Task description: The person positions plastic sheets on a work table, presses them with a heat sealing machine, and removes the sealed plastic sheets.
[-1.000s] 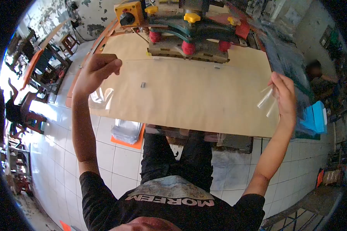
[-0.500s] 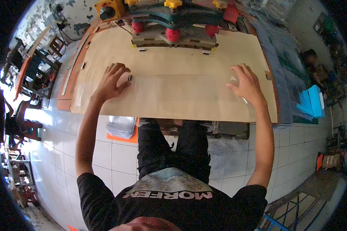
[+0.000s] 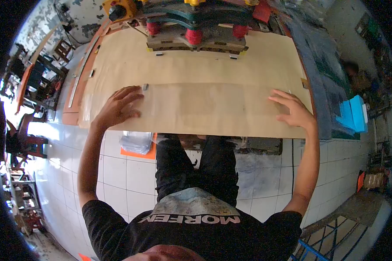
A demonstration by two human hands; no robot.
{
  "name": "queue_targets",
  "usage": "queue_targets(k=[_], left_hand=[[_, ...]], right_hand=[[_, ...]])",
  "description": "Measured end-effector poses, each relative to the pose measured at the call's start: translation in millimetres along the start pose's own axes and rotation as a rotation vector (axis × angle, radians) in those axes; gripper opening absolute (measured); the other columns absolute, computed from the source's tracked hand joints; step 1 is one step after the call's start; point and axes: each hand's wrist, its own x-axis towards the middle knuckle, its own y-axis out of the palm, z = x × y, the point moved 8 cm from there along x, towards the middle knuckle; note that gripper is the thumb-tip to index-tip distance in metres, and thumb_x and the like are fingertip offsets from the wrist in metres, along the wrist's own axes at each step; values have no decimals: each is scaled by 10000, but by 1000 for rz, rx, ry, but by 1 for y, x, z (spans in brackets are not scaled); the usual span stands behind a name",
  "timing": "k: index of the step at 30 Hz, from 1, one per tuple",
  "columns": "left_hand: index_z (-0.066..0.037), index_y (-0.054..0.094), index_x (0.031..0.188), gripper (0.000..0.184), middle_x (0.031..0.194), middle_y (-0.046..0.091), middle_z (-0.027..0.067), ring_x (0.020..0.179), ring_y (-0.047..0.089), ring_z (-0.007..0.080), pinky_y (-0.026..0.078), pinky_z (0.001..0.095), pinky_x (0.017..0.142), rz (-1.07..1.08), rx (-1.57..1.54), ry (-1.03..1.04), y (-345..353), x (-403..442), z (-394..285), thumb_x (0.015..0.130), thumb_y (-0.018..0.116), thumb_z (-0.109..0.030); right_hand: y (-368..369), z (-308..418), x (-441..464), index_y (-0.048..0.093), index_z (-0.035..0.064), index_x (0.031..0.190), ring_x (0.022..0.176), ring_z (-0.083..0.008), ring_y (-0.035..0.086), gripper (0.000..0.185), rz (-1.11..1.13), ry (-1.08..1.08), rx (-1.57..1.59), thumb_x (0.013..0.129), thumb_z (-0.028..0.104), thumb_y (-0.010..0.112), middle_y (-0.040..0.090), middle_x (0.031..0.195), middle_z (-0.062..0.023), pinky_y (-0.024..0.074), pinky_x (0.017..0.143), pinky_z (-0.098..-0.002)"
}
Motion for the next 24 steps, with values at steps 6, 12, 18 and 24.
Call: queue_targets(k=[6, 12, 18, 24], left_hand=[[-90, 616, 1169, 389, 1101, 636, 97, 977, 641, 285, 540, 364, 817, -151, 214, 210, -3, -4, -10, 809, 685, -221], [-74, 558, 1223, 484, 907, 630, 97, 736, 652, 259, 550, 347, 664, -117, 364, 240, -4, -1, -34, 744, 612, -39], [-74, 553, 1143, 410, 840, 604, 119, 573, 591, 321, 499, 422, 550, -35, 318, -19, -35, 24, -56, 736, 571, -29], [-72, 559, 1118, 343, 792, 597, 122, 570, 593, 309, 485, 421, 532, -118, 356, 2, -73, 25, -84, 780, 579, -17]], right_hand=[[1, -6, 0, 533, 109, 1332, 1338, -302, 390, 643, -32, 36, -162, 734, 138, 767, 397, 1473, -108, 321, 1104, -400], [16, 80, 11, 522, 82, 1327, 1291, -357, 408, 669, -309, -168, -57, 753, 333, 756, 433, 1413, -161, 322, 1089, -434], [46, 195, 55, 514, 46, 1315, 1274, -360, 422, 671, -452, -372, -173, 767, 366, 733, 448, 1385, -179, 332, 1073, -461], [44, 217, 87, 598, 61, 1159, 1070, -307, 587, 436, -730, -257, -256, 770, 241, 681, 617, 1168, -134, 416, 962, -462]])
